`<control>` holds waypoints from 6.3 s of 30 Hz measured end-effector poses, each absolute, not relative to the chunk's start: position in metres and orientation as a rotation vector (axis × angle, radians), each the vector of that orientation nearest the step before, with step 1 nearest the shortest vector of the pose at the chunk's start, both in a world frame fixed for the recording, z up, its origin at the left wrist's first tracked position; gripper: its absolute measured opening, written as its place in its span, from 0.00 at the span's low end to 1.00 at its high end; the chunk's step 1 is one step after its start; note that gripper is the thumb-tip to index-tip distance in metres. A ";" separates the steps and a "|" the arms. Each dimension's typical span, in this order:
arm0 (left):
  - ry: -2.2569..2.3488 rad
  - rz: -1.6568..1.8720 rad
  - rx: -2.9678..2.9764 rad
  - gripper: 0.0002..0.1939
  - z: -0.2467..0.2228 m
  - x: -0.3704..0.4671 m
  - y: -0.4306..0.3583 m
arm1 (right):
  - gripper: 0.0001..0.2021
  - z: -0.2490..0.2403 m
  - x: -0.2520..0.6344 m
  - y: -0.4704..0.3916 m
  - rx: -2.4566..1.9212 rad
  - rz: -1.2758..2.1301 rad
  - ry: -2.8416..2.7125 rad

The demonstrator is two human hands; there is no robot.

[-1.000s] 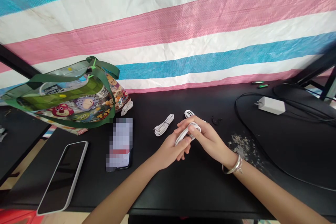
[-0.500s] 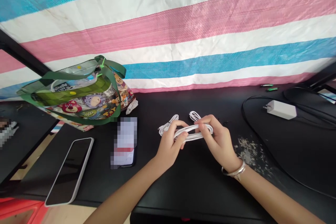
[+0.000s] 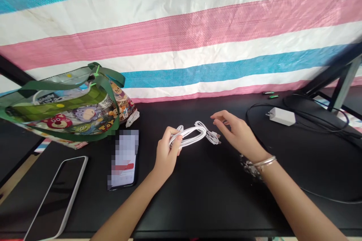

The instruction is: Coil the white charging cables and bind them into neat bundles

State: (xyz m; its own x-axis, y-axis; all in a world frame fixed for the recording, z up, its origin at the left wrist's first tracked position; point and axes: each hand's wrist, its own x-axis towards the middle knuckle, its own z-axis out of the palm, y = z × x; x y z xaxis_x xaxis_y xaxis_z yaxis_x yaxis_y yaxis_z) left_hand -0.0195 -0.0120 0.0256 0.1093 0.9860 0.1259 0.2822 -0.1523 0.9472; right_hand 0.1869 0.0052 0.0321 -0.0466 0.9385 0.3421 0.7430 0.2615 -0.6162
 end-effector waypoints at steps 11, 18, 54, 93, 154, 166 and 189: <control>1.335 1.010 1.648 0.11 0.021 -0.022 -0.010 | 0.08 0.012 0.230 0.014 -1.863 0.130 -2.228; 1.317 0.980 1.713 0.12 0.021 -0.022 -0.010 | 0.09 0.003 0.235 0.018 -1.718 0.125 -2.214; 1.426 0.668 2.538 0.15 0.009 -0.019 -0.018 | 0.07 0.026 0.142 -0.024 -1.386 0.855 -1.615; 1.167 1.170 2.725 0.22 0.007 -0.020 -0.014 | 0.09 0.025 0.140 -0.023 -1.411 0.871 -1.543; 1.443 1.218 2.131 0.18 0.017 -0.027 -0.008 | 0.18 0.016 0.118 -0.035 -0.930 1.840 -0.840; 1.165 1.212 1.734 0.19 0.016 -0.023 -0.011 | 0.16 0.012 0.119 -0.031 -0.996 1.703 -0.921; 0.914 1.047 1.433 0.22 0.017 -0.017 -0.011 | 0.13 0.019 0.128 -0.025 -1.060 1.336 -1.292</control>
State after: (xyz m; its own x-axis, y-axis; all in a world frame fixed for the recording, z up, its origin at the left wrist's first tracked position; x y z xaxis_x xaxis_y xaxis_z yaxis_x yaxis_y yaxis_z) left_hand -0.0168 -0.0106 0.0171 0.3154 0.9420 0.1149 -0.0131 -0.1167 0.9931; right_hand 0.1282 -0.0246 0.0192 -0.1609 0.9864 0.0332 -0.0655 0.0229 -0.9976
